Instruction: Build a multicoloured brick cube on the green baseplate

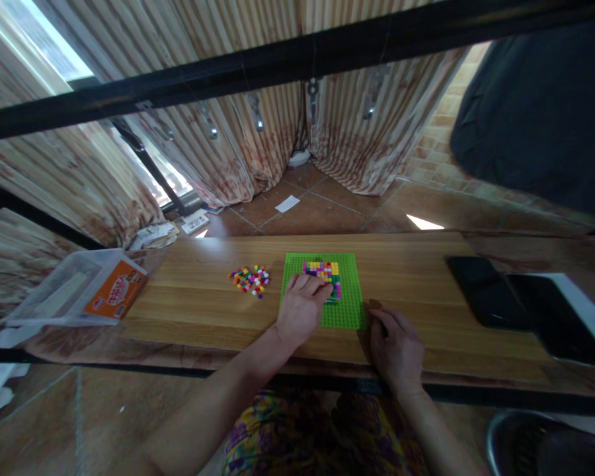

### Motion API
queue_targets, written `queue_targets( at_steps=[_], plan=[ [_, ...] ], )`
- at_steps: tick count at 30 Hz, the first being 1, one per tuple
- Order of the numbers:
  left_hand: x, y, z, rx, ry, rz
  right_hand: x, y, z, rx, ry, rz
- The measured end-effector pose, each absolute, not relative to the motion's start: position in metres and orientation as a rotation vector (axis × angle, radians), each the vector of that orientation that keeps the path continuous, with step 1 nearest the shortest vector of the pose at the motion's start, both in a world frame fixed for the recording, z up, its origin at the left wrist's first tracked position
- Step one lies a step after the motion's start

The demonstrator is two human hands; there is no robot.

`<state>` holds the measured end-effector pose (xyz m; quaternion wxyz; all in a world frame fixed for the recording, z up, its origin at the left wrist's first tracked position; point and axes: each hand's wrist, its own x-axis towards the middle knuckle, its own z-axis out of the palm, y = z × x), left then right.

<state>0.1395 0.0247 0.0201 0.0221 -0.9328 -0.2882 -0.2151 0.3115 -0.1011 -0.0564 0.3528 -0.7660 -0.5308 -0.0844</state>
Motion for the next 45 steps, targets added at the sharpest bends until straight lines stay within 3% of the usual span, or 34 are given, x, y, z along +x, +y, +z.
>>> queue_targets(
  at_steps=[16,26,33,45],
  plan=[
    [0.142,0.024,0.008,-2.856,-0.821,-0.751,0.314,-0.100,-0.061,-1.970,-1.389,-0.241],
    [0.084,0.018,0.003,-2.661,-1.553,-1.131,0.315,-0.102,-0.062,-1.989,-1.388,-0.263],
    [0.025,0.021,-0.021,-2.449,-1.974,-0.993,0.318,-0.104,-0.064,-1.994,-1.409,-0.296],
    [0.045,0.033,-0.018,-2.462,-2.022,-0.730,0.318,-0.103,-0.064,-1.979,-1.418,-0.350]
  ],
)
